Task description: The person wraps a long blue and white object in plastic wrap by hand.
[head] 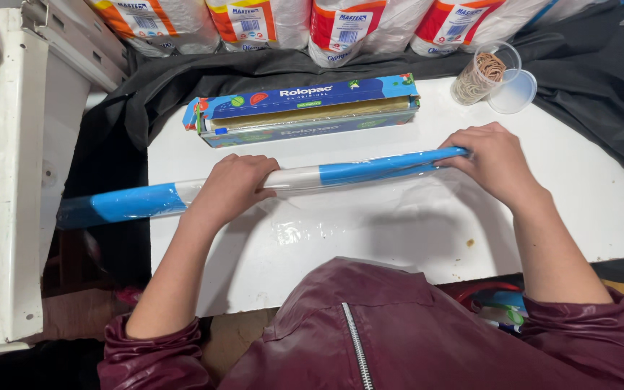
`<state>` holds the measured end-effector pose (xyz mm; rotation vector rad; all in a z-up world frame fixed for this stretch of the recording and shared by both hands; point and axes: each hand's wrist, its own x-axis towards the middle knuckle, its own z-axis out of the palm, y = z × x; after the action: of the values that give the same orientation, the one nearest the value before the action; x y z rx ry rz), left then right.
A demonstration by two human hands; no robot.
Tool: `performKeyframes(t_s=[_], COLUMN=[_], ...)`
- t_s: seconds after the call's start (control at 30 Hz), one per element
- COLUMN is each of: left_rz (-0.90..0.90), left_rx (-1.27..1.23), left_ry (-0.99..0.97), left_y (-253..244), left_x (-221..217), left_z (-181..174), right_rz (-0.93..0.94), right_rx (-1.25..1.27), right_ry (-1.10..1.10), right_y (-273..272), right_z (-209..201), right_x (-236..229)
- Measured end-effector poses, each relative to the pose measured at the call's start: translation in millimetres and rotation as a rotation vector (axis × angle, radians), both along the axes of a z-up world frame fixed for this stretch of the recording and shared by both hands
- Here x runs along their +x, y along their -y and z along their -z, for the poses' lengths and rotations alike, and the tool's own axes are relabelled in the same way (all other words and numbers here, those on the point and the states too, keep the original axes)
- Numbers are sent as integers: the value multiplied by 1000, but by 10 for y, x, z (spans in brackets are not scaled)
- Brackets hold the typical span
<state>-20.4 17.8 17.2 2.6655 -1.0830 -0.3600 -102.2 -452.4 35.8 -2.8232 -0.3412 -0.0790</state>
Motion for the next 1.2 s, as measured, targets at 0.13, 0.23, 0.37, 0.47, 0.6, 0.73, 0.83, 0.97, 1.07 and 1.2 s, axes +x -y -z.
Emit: performKeyframes(t_s=[0.13, 0.23, 0.37, 0.47, 0.6, 0.73, 0.83, 0.97, 1.07, 1.2], left_rz=[71, 84, 55, 24, -35, -70, -79, -90, -67, -33], left_rx=[-168, -276, -411, -447, -506, -504, -461, -343, -279, -220], left_ry=[366, 656, 964, 1037, 1243, 1167, 1048, 794, 640, 552], left_y=[118, 262, 414, 453, 442, 423, 398, 288, 239, 215], left_x=[-282, -517, -585, -563, -670, -946, -1125, -1370, -1483, -1463], left_z=[-144, -264, -172, -193, -145, 391, 898, 1440, 1425, 1297], right_rz=[-15, 5, -6, -8, -4, 8, 26, 84, 128, 152], right_rx=[-62, 16, 84, 111, 116, 126, 142, 48, 36, 27], right_ry=[275, 566, 749, 850, 1016, 1003, 871, 855, 788, 756], right_y=[170, 226, 291, 189, 4, 12, 112, 220, 70, 58], right_z=[-217, -197, 37, 81, 18, 436, 960, 1605, 1616, 1735], right_x=[-271, -485, -528, -505, -592, -810, -962, -1152, -1284, -1253])
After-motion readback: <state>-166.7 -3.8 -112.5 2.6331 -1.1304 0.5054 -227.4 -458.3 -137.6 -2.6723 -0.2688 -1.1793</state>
